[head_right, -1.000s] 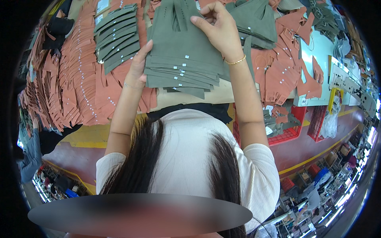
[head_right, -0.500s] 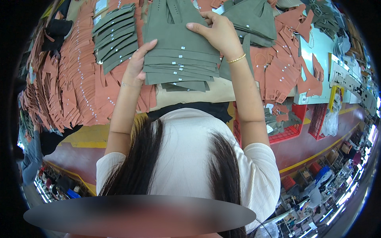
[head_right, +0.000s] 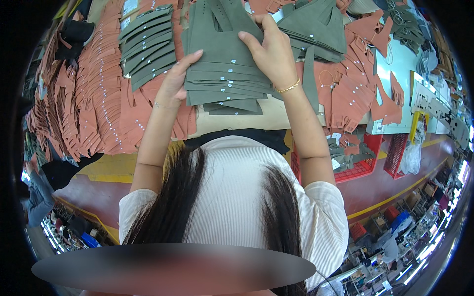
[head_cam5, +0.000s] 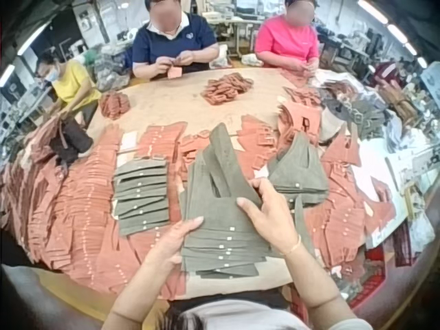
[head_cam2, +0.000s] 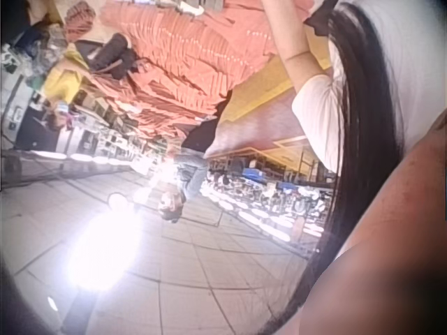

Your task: The person sorts and stacks pre-cut olive-green fabric pieces with metal buckles on a table. They repeatedly pick up pieces, align them, and place them into neat piles while occasionally moving other pieces aside.

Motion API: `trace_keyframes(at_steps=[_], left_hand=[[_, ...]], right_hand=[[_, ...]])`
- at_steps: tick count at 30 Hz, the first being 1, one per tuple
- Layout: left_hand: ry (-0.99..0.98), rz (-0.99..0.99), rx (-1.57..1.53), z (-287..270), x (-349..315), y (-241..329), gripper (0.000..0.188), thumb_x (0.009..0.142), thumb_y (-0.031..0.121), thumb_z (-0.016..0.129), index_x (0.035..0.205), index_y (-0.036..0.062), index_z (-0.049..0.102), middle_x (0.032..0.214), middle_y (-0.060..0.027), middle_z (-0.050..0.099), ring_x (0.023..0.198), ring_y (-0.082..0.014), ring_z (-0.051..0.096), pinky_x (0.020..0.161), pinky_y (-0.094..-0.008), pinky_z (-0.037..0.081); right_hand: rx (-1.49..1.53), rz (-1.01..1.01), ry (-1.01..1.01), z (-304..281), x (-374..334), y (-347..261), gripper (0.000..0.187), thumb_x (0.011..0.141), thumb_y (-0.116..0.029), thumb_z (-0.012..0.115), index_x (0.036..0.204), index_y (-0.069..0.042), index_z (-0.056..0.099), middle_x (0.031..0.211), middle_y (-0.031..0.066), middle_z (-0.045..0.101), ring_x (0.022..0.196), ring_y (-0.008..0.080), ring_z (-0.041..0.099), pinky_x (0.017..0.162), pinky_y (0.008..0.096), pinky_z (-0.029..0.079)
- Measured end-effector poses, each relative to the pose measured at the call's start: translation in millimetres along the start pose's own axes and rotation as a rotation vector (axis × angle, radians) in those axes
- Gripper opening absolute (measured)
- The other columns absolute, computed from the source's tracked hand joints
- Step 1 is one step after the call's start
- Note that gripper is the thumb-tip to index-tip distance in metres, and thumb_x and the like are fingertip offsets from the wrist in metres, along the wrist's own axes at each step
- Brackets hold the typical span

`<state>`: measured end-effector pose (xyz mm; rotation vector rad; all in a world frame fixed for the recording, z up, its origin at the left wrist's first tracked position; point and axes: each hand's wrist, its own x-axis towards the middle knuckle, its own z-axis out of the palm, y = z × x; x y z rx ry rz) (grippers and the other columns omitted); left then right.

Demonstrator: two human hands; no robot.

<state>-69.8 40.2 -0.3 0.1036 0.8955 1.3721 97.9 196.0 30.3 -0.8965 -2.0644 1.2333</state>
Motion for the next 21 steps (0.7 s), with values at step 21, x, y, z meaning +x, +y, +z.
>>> trace_keyframes(at_steps=[21], left_hand=[[-0.014,0.045,-0.008,-16.8,0.8,-5.7,0.051,0.088,0.015,0.059,0.133,-0.0067,0.048,0.125,-0.0214,0.061,0.110,-0.0306,0.065,0.095,-0.0428,0.055]], right_hand=[[-0.322,-0.302,0.065,14.3,-15.7,-25.9,0.029,0.086,-0.005,0.067,0.112,-0.002,0.056,0.113,0.0109,0.067,0.101,0.0327,0.059,0.088,0.0393,0.049]])
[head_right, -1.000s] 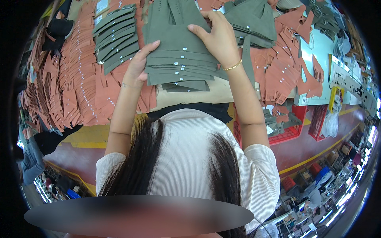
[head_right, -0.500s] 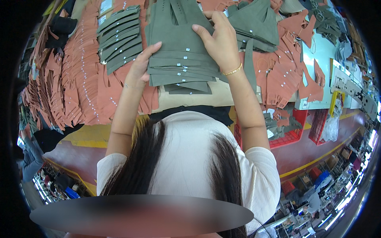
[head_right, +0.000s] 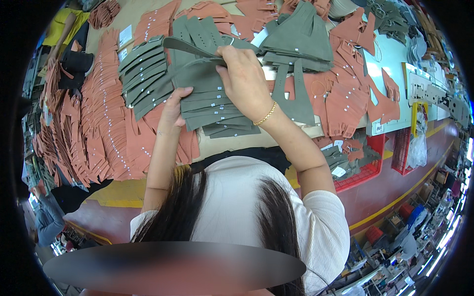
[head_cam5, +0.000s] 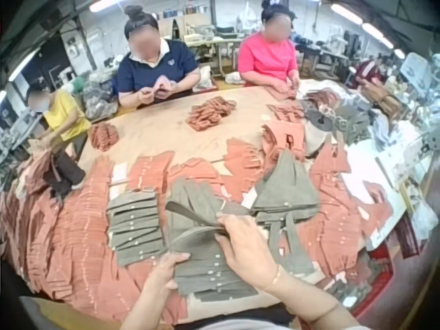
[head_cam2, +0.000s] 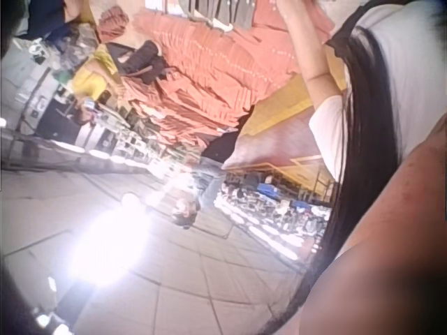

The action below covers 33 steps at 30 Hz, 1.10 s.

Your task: The person sorts and stacks pre-cut olive-green fabric pieces with metal buckles on a table. They repeatedly pick up pieces, align them, and place them into neat piles while occasionally moving other pieces aside.

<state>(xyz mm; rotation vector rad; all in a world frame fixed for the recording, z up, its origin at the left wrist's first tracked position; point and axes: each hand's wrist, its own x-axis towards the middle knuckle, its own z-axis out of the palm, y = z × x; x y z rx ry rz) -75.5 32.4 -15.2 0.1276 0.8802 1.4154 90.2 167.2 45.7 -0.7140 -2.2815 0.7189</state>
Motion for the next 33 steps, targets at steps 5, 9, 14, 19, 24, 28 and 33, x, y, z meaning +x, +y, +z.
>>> trace_keyframes(at_steps=[5,9,14,19,24,28,33], left_hand=[[-0.044,0.005,0.016,1.5,-2.5,3.0,0.051,0.089,0.017,0.060,0.132,-0.0080,0.049,0.123,-0.0218,0.062,0.109,-0.0307,0.066,0.095,-0.0425,0.055],[-0.021,0.010,0.005,4.3,-3.8,2.8,0.051,0.091,0.020,0.060,0.132,-0.0086,0.049,0.122,-0.0219,0.062,0.107,-0.0302,0.067,0.093,-0.0416,0.056],[0.009,0.009,0.013,8.8,-4.1,0.1,0.052,0.091,0.023,0.062,0.131,-0.0077,0.050,0.121,-0.0217,0.063,0.106,-0.0297,0.067,0.092,-0.0415,0.057],[0.028,-0.016,-0.060,9.2,-3.2,1.1,0.053,0.090,0.025,0.064,0.130,-0.0074,0.051,0.120,-0.0211,0.064,0.105,-0.0289,0.067,0.091,-0.0406,0.057],[0.019,-0.022,-0.099,7.1,-2.7,1.5,0.049,0.090,0.026,0.064,0.126,-0.0062,0.055,0.116,-0.0219,0.066,0.101,-0.0305,0.069,0.089,-0.0418,0.058],[0.020,-0.012,-0.092,6.8,-1.8,1.7,0.047,0.091,0.025,0.064,0.125,-0.0066,0.055,0.116,-0.0214,0.066,0.102,-0.0299,0.069,0.089,-0.0417,0.058],[-0.005,-0.034,-0.143,6.0,-0.3,5.0,0.045,0.091,0.023,0.063,0.124,-0.0072,0.056,0.115,-0.0213,0.067,0.100,-0.0297,0.070,0.088,-0.0414,0.059]], right_hand=[[0.167,0.212,-0.077,-7.0,11.1,5.2,0.040,0.083,-0.015,0.075,0.116,0.000,0.057,0.108,0.0136,0.068,0.097,0.0291,0.066,0.086,0.0375,0.051],[0.212,0.435,-0.317,-17.0,20.5,19.9,0.049,0.084,-0.024,0.076,0.123,0.000,0.059,0.105,0.0138,0.069,0.095,0.0239,0.068,0.084,0.0356,0.052],[0.152,0.296,-0.122,-11.7,16.1,27.5,0.046,0.083,-0.030,0.076,0.109,0.005,0.061,0.089,0.0142,0.055,0.071,0.0240,0.052,0.068,0.0375,0.046],[0.171,0.330,-0.152,-9.1,19.4,41.4,0.048,0.085,-0.034,0.075,0.106,0.005,0.057,0.081,0.0157,0.060,0.071,0.0249,0.057,0.068,0.0378,0.047],[0.142,0.289,-0.106,-6.9,22.4,47.9,0.051,0.084,-0.038,0.076,0.091,0.007,0.054,0.062,0.0181,0.053,0.057,0.0298,0.054,0.058,0.0420,0.045],[0.118,0.324,-0.093,-8.3,24.7,39.5,0.048,0.083,-0.036,0.076,0.089,0.006,0.054,0.064,0.0190,0.055,0.058,0.0325,0.054,0.059,0.0423,0.045],[0.031,0.283,-0.078,-11.5,25.7,26.0,0.042,0.084,-0.029,0.076,0.095,0.006,0.055,0.068,0.0218,0.056,0.061,0.0381,0.054,0.060,0.0432,0.045]])
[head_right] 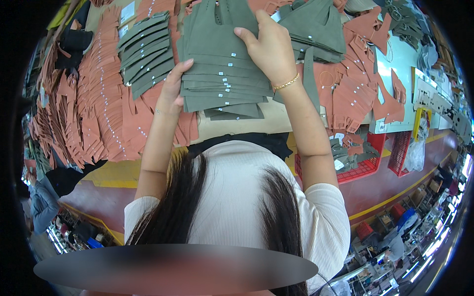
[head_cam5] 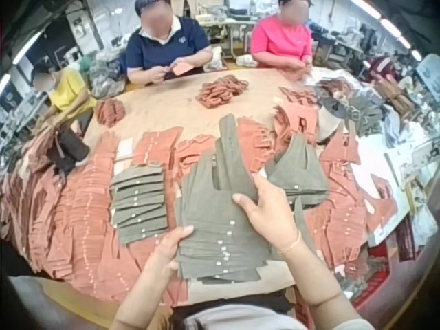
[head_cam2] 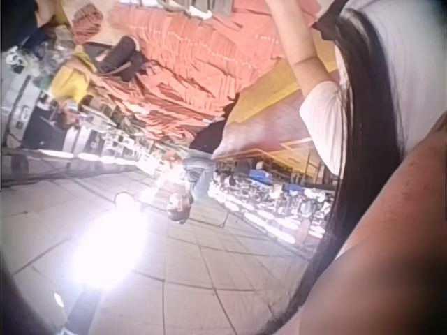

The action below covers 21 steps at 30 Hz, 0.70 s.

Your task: The person sorts and stacks pre-cut olive-green fabric pieces with metal buckles on a table. They repeatedly pick up pieces, align them, and place them into neat piles while occasionally moving other pieces aside.

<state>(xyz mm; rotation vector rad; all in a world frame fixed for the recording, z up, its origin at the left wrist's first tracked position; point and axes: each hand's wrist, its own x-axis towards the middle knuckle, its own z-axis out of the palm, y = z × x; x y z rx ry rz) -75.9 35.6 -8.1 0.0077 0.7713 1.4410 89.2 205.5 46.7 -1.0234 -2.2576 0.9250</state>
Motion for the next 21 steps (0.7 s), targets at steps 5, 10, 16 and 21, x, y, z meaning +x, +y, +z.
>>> trace_keyframes(at_steps=[5,10,16,21], left_hand=[[0.004,-0.019,-0.026,-3.3,-1.3,0.5,0.044,0.091,0.020,0.064,0.123,-0.0079,0.056,0.113,-0.0216,0.067,0.098,-0.0301,0.071,0.087,-0.0423,0.059],[-0.030,-0.055,-0.046,-5.2,-2.8,2.0,0.044,0.090,0.020,0.065,0.122,-0.0082,0.057,0.111,-0.0214,0.068,0.097,-0.0304,0.071,0.087,-0.0424,0.059],[0.015,-0.038,0.040,5.4,-6.6,3.2,0.044,0.089,0.019,0.065,0.122,-0.0080,0.056,0.111,-0.0206,0.068,0.096,-0.0288,0.071,0.084,-0.0402,0.060],[0.023,0.005,0.087,11.4,-8.5,2.3,0.044,0.089,0.019,0.063,0.123,-0.0083,0.056,0.110,-0.0202,0.067,0.097,-0.0267,0.070,0.081,-0.0383,0.061]], right_hand=[[-0.039,-0.114,-0.007,-0.7,7.3,-1.7,0.051,0.087,-0.033,0.075,0.119,0.002,0.058,0.061,0.0150,0.051,0.052,0.0241,0.046,0.053,0.0372,0.041],[-0.124,-0.087,-0.096,-9.1,13.3,-0.8,0.038,0.085,-0.020,0.074,0.108,0.003,0.052,0.081,0.0159,0.062,0.071,0.0311,0.061,0.066,0.0386,0.049],[-0.017,-0.086,-0.123,-12.7,16.2,-4.7,0.049,0.079,-0.019,0.078,0.115,0.005,0.054,0.105,0.0216,0.066,0.096,0.0353,0.065,0.083,0.0389,0.050],[0.253,-0.041,-0.290,-18.8,22.1,-7.3,0.063,0.074,-0.012,0.081,0.128,0.005,0.054,0.114,0.0191,0.066,0.108,0.0260,0.063,0.096,0.0345,0.047]])
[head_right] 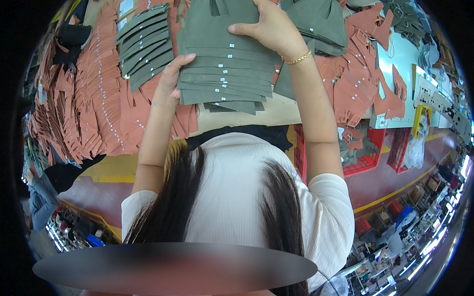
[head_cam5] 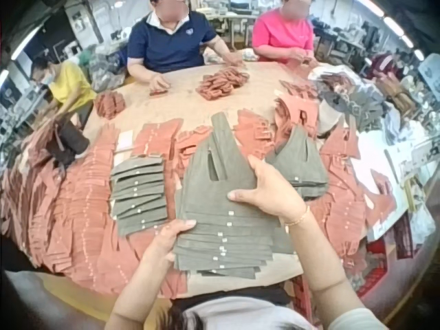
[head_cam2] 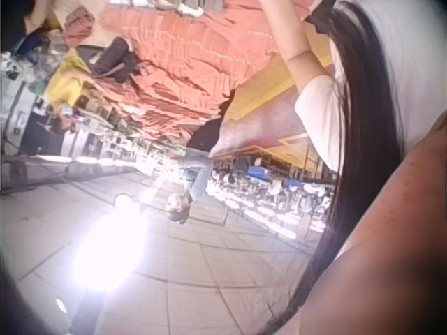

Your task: The person sorts and stacks pre-cut olive-green fabric pieces with metal buckles on a table. They repeatedly pick up pieces, align them, and place them into neat piles while occasionally moving other pieces aside.

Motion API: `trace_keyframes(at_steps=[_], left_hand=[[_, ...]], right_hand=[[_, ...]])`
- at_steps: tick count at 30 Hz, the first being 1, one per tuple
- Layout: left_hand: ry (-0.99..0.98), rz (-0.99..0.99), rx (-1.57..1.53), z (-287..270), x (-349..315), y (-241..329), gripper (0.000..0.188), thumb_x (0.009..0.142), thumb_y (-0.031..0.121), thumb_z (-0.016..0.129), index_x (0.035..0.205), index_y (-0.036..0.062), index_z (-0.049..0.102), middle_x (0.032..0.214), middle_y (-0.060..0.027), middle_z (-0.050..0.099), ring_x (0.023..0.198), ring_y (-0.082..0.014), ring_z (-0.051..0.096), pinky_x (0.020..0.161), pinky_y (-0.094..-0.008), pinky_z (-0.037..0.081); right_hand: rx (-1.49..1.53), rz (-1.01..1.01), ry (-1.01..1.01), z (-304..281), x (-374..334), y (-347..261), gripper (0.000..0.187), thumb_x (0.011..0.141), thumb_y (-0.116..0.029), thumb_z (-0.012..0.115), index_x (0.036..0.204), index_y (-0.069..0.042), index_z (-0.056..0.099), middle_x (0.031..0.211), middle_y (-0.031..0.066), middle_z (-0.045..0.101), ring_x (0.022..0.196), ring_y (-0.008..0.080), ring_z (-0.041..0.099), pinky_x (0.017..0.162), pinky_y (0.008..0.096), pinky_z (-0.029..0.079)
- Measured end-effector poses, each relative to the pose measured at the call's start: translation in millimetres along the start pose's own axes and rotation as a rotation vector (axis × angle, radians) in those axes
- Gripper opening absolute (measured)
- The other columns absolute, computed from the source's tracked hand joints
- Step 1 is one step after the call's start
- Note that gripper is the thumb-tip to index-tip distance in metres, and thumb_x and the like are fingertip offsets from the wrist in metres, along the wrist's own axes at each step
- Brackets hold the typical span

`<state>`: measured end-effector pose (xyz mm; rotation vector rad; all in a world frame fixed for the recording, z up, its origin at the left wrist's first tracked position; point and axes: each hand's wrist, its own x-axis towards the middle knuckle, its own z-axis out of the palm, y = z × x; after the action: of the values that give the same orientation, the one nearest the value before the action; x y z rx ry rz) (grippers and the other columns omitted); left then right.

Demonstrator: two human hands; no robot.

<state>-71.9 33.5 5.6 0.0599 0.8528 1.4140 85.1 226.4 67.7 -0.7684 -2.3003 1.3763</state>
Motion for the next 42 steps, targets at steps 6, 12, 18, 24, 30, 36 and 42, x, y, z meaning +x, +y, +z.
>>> trace_keyframes(at_steps=[6,12,18,24,30,36,42], left_hand=[[-0.027,-0.020,-0.033,-4.2,2.1,5.5,0.043,0.089,0.018,0.064,0.120,-0.0101,0.056,0.107,-0.0216,0.068,0.091,-0.0276,0.072,0.078,-0.0381,0.062],[0.001,-0.002,-0.047,-6.9,3.0,4.6,0.036,0.090,0.015,0.063,0.116,-0.0098,0.059,0.106,-0.0216,0.069,0.088,-0.0266,0.073,0.077,-0.0391,0.063],[-0.068,-0.073,-0.109,-14.4,13.4,5.4,0.040,0.093,0.021,0.065,0.121,-0.0058,0.059,0.111,-0.0162,0.069,0.096,-0.0238,0.070,0.085,-0.0370,0.059],[0.065,-0.133,-0.021,-11.9,23.6,1.2,0.041,0.093,0.024,0.065,0.123,-0.0046,0.059,0.113,-0.0155,0.069,0.098,-0.0244,0.070,0.087,-0.0372,0.058],[0.045,-0.086,0.114,-5.9,56.1,53.9,0.045,0.093,0.027,0.065,0.125,-0.0039,0.058,0.116,-0.0147,0.068,0.102,-0.0232,0.069,0.089,-0.0360,0.057],[0.038,0.036,0.244,-19.3,131.2,136.2,0.040,0.096,0.020,0.062,0.127,-0.0046,0.056,0.120,-0.0160,0.066,0.101,-0.0248,0.069,0.090,-0.0383,0.058],[0.443,0.208,0.781,-54.6,186.3,121.9,0.052,0.092,0.004,0.059,0.139,-0.0068,0.042,0.134,-0.0237,0.055,0.122,-0.0310,0.057,0.101,-0.0406,0.047]], right_hand=[[0.319,0.057,0.018,4.0,3.3,-4.2,0.061,0.077,0.000,0.076,0.133,0.005,0.051,0.120,0.0112,0.064,0.111,0.0192,0.059,0.100,0.0321,0.046],[0.428,0.052,0.030,3.7,3.9,-1.0,0.064,0.079,0.002,0.073,0.138,0.005,0.047,0.126,0.0114,0.062,0.115,0.0184,0.057,0.102,0.0316,0.044],[0.316,0.040,0.026,2.6,6.6,16.2,0.059,0.081,-0.002,0.073,0.134,0.002,0.048,0.120,0.0149,0.063,0.111,0.0238,0.060,0.098,0.0346,0.047],[0.494,0.250,-0.124,8.9,13.3,44.4,0.070,0.084,-0.006,0.075,0.144,0.002,0.038,0.132,0.0121,0.058,0.122,0.0188,0.054,0.105,0.0326,0.043],[0.663,0.184,-0.148,-2.7,69.2,53.2,0.071,0.085,-0.006,0.074,0.144,0.003,0.036,0.130,0.0118,0.058,0.117,0.0194,0.058,0.102,0.0342,0.047],[0.465,0.155,-0.208,-17.3,182.8,61.4,0.071,0.084,-0.010,0.075,0.144,0.001,0.038,0.134,0.0110,0.056,0.117,0.0184,0.056,0.102,0.0330,0.045],[0.318,0.240,-0.204,36.9,226.6,110.5,0.072,0.080,-0.010,0.078,0.143,-0.001,0.043,0.131,0.0138,0.059,0.117,0.0223,0.058,0.099,0.0340,0.048]])
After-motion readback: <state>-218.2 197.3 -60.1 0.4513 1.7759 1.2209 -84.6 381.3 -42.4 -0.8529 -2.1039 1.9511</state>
